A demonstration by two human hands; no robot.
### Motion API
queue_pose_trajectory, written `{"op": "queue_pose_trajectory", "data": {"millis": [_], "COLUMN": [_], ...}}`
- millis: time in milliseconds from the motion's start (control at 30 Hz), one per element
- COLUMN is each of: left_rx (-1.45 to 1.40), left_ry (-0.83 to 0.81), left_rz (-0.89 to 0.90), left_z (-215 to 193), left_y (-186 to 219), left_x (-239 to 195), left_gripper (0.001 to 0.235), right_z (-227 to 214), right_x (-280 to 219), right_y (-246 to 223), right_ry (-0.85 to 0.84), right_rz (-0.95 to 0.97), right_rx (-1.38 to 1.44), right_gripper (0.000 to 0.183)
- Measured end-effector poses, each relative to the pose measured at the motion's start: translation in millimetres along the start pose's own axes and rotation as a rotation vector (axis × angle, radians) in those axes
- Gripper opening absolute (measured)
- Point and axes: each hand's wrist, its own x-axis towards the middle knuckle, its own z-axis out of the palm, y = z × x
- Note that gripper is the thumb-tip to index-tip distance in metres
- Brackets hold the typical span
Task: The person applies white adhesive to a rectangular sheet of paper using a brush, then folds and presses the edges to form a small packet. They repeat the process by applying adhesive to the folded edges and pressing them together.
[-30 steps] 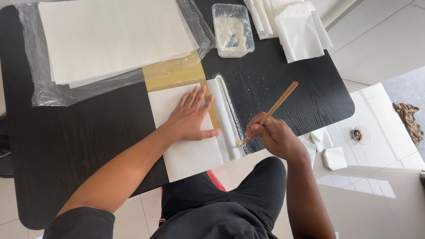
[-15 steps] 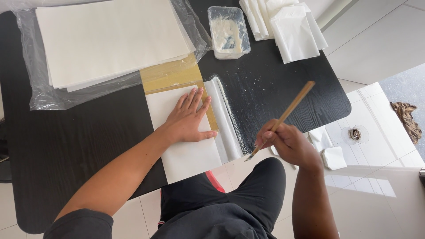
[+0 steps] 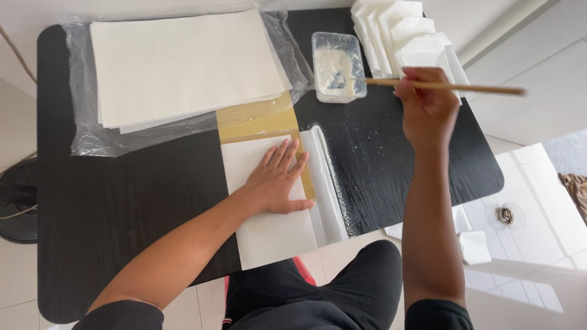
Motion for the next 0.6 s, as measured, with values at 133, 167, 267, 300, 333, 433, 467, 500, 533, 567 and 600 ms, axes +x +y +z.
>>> {"op": "queue_pose_trajectory", "data": {"millis": [133,167,267,300,333,433,467,500,533,567,600], "left_rx": [0.0,-0.007,-0.013,-0.008,-0.009,-0.044,-0.048,-0.052,-0.051,-0.047,-0.043], "left_ry": [-0.058,-0.076,-0.075,-0.053,-0.054,-0.027,-0.034,-0.04,-0.04,-0.041,-0.041], "left_rz": [-0.012,-0.019,-0.021,-0.009,-0.011,0.009,0.005,0.001,0.003,-0.002,-0.006], "left_z": [-1.3,-3.7,-0.8,1.9,-3.3,-13.7,-14.8,-16.0,-15.4,-14.9,-14.2], "left_y": [0.4,1.2,-0.1,-0.9,-0.3,2.6,2.9,3.5,3.4,3.5,3.8], "left_x": [2.1,1.1,2.1,3.2,-0.2,-7.6,-7.9,-8.2,-7.8,-7.5,-7.3], "left_gripper": [0.108,0.108,0.109,0.11,0.11,0.107,0.106,0.106,0.106,0.106,0.106], "right_z": [40.9,49.5,66.9,70.8,70.9,64.4,58.5,52.2,45.0,37.8,30.4], "right_x": [22.1,24.3,22.5,20.4,16.9,5.8,2.0,-1.9,-1.8,-1.8,-1.8], "right_y": [45.6,58.6,87.0,94.5,91.6,78.5,71.6,64.5,49.1,33.6,17.8], "right_ry": [-0.033,-0.051,-0.092,-0.11,-0.111,-0.149,-0.223,-0.297,-0.296,-0.348,-0.4], "right_rz": [0.168,0.203,0.268,0.299,0.299,0.275,0.329,0.382,0.383,0.409,0.434], "right_rx": [-0.054,-0.076,-0.095,-0.1,-0.098,-0.205,-0.21,-0.214,-0.215,-0.224,-0.233], "right_gripper": [0.007,0.007,0.005,0.004,0.004,0.01,0.021,0.033,0.033,0.04,0.047]}}
